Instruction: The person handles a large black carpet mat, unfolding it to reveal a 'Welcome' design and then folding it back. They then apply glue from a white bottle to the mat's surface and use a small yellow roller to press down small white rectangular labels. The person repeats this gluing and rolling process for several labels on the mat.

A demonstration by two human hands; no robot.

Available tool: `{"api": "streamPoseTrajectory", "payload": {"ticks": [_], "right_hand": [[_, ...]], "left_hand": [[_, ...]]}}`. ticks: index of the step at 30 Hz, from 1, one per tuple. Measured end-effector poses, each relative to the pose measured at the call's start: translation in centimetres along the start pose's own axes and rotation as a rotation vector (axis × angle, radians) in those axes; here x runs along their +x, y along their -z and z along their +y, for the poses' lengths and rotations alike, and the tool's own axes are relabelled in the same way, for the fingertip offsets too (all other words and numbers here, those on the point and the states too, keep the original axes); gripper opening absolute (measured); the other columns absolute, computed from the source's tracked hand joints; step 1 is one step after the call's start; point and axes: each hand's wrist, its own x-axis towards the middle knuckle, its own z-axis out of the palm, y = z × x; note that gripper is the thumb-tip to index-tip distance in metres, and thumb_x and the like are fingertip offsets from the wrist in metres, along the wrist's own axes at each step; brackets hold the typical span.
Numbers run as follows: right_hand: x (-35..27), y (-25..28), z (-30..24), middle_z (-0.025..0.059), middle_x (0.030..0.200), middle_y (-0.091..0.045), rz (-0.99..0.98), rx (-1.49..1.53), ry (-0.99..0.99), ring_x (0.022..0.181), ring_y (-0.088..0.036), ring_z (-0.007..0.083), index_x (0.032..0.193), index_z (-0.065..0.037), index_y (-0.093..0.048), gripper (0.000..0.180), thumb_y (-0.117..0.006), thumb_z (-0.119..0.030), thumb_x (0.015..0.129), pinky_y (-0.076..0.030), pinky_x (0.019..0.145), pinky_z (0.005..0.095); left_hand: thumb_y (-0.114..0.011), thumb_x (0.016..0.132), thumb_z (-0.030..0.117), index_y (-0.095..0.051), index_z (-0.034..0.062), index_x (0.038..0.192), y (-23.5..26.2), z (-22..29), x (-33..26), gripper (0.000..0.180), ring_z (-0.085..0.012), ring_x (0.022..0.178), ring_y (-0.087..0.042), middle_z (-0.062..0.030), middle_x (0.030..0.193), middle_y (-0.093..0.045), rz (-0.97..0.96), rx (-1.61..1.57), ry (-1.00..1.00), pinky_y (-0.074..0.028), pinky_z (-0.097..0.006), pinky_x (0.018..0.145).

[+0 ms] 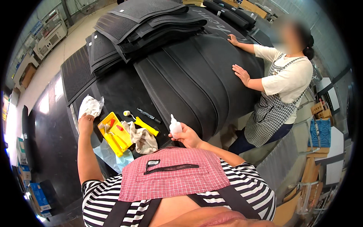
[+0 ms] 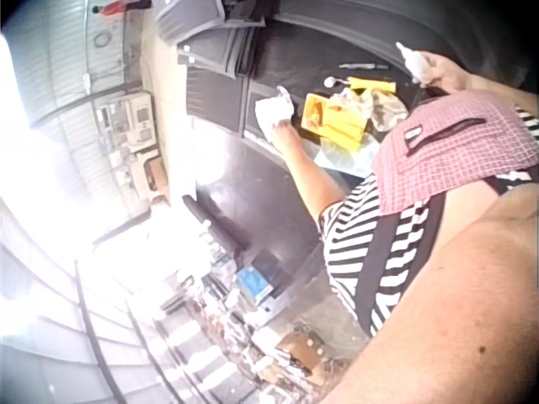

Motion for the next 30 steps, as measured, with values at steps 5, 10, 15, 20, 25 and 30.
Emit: {"api": "streamPoseTrajectory", "payload": {"ticks": [5, 10, 15, 20, 25, 30], "right_hand": [[0.2, -0.1, 0.3, 0.0089, 0.114, -0.059, 0.009, -0.038, -0.007, 0.102, -0.064, 0.0197, 0.133, -0.005, -0.047, 0.044, -0.062, 0.001, 0.091, -0.054, 0.088, 0.0331], [0.2, -0.4, 0.5, 0.0094, 0.114, -0.060, -0.045, 0.011, -0.017, 0.102, -0.064, 0.0210, 0.130, -0.004, -0.049, 0.045, -0.065, 0.000, 0.088, -0.053, 0.085, 0.0329], [-0.7, 0.9, 1.4, 0.0103, 0.108, -0.063, 0.035, 0.012, 0.008, 0.099, -0.065, 0.0251, 0.128, -0.005, -0.051, 0.041, -0.059, 0.004, 0.089, -0.056, 0.083, 0.0365], [-0.2, 0.0, 1.5, 0.0109, 0.109, -0.063, -0.025, -0.040, -0.064, 0.102, -0.065, 0.0245, 0.127, -0.007, -0.051, 0.039, -0.058, 0.004, 0.090, -0.055, 0.088, 0.0368], [0.4, -0.3, 1.4, 0.0110, 0.111, -0.063, -0.060, -0.071, -0.097, 0.104, -0.064, 0.0246, 0.128, -0.007, -0.050, 0.040, -0.059, 0.004, 0.090, -0.054, 0.090, 0.0370], [0.7, -0.9, 1.6, 0.0110, 0.111, -0.063, -0.080, -0.081, -0.104, 0.103, -0.064, 0.0244, 0.130, -0.006, -0.050, 0.042, -0.059, 0.003, 0.090, -0.054, 0.089, 0.0359]], "left_hand": [[-0.066, 0.086, 0.013, -0.072, 0.0070, 0.089, 1.1, -1.9, 3.2, 0.009, -0.0224, 0.086, -0.067, -0.0137, 0.089, -0.072, -0.030, -0.372, 0.197, -0.050, -0.034, 0.077], [-0.061, 0.082, -0.006, -0.065, 0.0022, 0.088, 2.9, -10.2, 0.1, 0.011, -0.0226, 0.115, -0.061, -0.0148, 0.133, -0.062, 0.033, -0.811, -0.023, -0.044, -0.030, 0.100], [-0.061, 0.080, 0.007, -0.071, 0.0083, 0.082, 6.2, -5.2, -6.1, 0.010, -0.0303, 0.123, -0.053, -0.0099, 0.131, -0.061, 0.033, 0.191, -0.321, -0.045, -0.040, 0.102], [-0.062, 0.079, 0.001, -0.076, 0.0147, 0.089, 5.6, -4.2, -10.6, 0.022, -0.0321, 0.131, -0.047, -0.0088, 0.144, -0.052, -0.069, 0.137, -0.010, -0.041, -0.041, 0.107], [-0.056, 0.084, 0.012, -0.077, 0.0189, 0.097, 4.3, -2.2, -10.8, 0.025, -0.0331, 0.137, -0.042, -0.0128, 0.149, -0.047, -0.013, 0.091, 0.171, -0.035, -0.043, 0.113], [-0.057, 0.086, 0.012, -0.077, 0.0252, 0.097, 1.0, -1.6, -7.6, 0.027, -0.0321, 0.143, -0.035, -0.0118, 0.155, -0.039, 0.182, 0.202, 0.154, -0.026, -0.048, 0.117]]}}
